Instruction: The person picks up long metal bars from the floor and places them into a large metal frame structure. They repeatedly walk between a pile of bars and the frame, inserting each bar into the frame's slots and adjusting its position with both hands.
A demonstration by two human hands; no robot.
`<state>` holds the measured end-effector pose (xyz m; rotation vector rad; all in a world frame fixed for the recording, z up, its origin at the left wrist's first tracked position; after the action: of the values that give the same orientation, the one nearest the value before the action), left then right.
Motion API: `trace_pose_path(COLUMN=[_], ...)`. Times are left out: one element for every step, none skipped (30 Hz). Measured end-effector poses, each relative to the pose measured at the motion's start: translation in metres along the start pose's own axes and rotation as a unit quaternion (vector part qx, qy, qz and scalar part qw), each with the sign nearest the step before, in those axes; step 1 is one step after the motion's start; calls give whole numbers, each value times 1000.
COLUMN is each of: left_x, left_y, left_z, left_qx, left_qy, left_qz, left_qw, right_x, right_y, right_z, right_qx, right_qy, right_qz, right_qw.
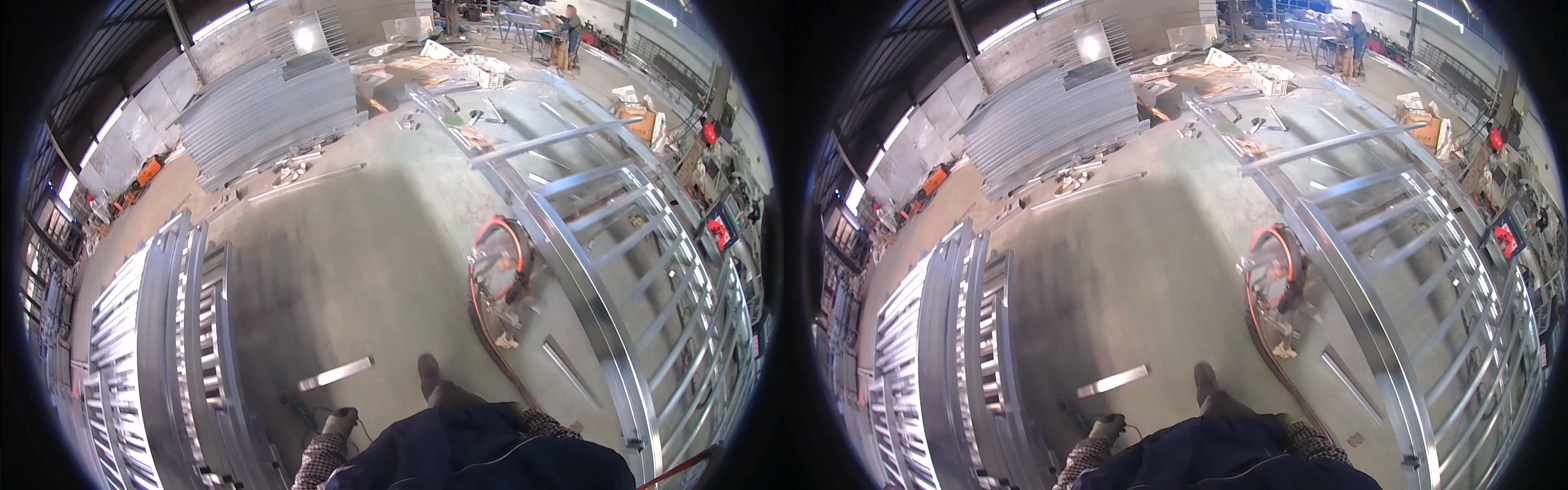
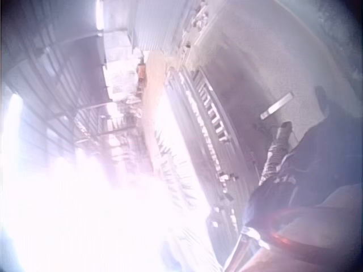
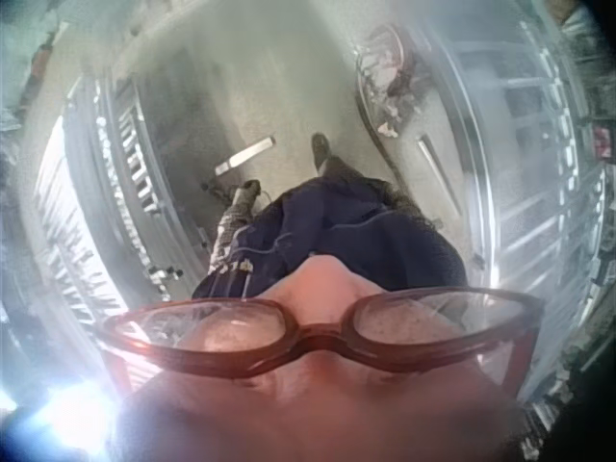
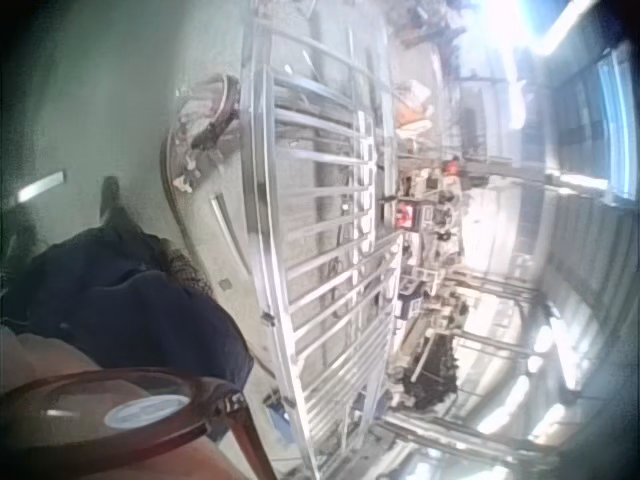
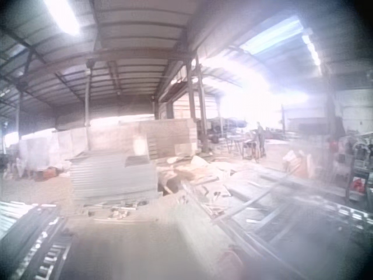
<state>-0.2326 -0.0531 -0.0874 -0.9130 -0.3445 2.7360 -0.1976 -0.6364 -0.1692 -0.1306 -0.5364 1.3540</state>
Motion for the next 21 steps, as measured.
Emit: trace_pose_path(left_x=[-12,-23,-28,-42,-51,-60,-67,-75,-82,-90,-99,-109,-121,-134,-149,-169,-191,-213,-237,-267,-300], left_y=[-10,-17,-28,-46,-55,-66,-74,-83,-90,-97,-104,-114,-123,-134,-148,-168,-191,-211,-231,-253,-275], left_z=[-15,-28,-33,-37,-44,-55,-67,-82,-98,-117,-137,-161,-187,-212,-240,-269,-295,-322,-348,-376,-403], left_qx=[9,12,12,23,24,25,26,28,32,37,41,47,53,60,62,66,71,76,84,90,98], left_qy=[-27,-53,-108,-59,-66,-80,-91,-99,-109,-116,-120,-122,-119,-117,-117,-111,-110,-108,-103,-96,-78], left_qz=[-1,-1,-17,-39,-34,-27,-19,-17,-17,-19,-24,-30,-38,-44,-53,-61,-74,-81,-89,-97,-125], left_qw=[1000,999,994,997,997,996,995,995,993,992,992,991,991,990,990,990,989,988,987,987,984], right_x=[34,65,101,130,159,185,216,247,277,304,327,343,357,371,374,372,367,356,340,325,309], right_y=[-43,-84,-124,-161,-196,-235,-273,-309,-345,-377,-407,-433,-460,-485,-503,-515,-524,-531,-538,-544,-551], right_z=[-25,-49,-76,-98,-121,-146,-163,-186,-208,-226,-243,-255,-268,-284,-302,-316,-329,-343,-353,-360,-369], right_qx=[-11,-22,-32,-33,-35,19,-64,-65,-65,-79,-87,-92,-94,-104,-74,-52,-27,0,31,38,43], right_qy=[-31,-61,-91,-93,-95,-100,-155,-167,-174,-190,-187,-216,-233,-262,-214,-177,-139,-79,-3,22,92], right_qz=[-8,-14,-26,-91,-156,-155,-129,-135,-136,-170,-199,-200,-198,-186,-234,-275,-318,-336,-352,-383,-432], right_qw=[999,998,995,991,982,983,977,975,973,964,958,951,948,941,946,944,938,939,936,923,896])
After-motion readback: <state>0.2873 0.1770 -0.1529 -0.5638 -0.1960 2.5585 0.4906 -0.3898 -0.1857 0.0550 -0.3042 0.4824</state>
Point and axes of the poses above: each hand's wrist, its own z-axis away from the middle knuckle, its own y-axis out of the palm, x = y × z, the point moved 4 cm from there along -z, towards the middle knuckle, and after that the axes turned 10 degrees about x, right-handed, at the moved point
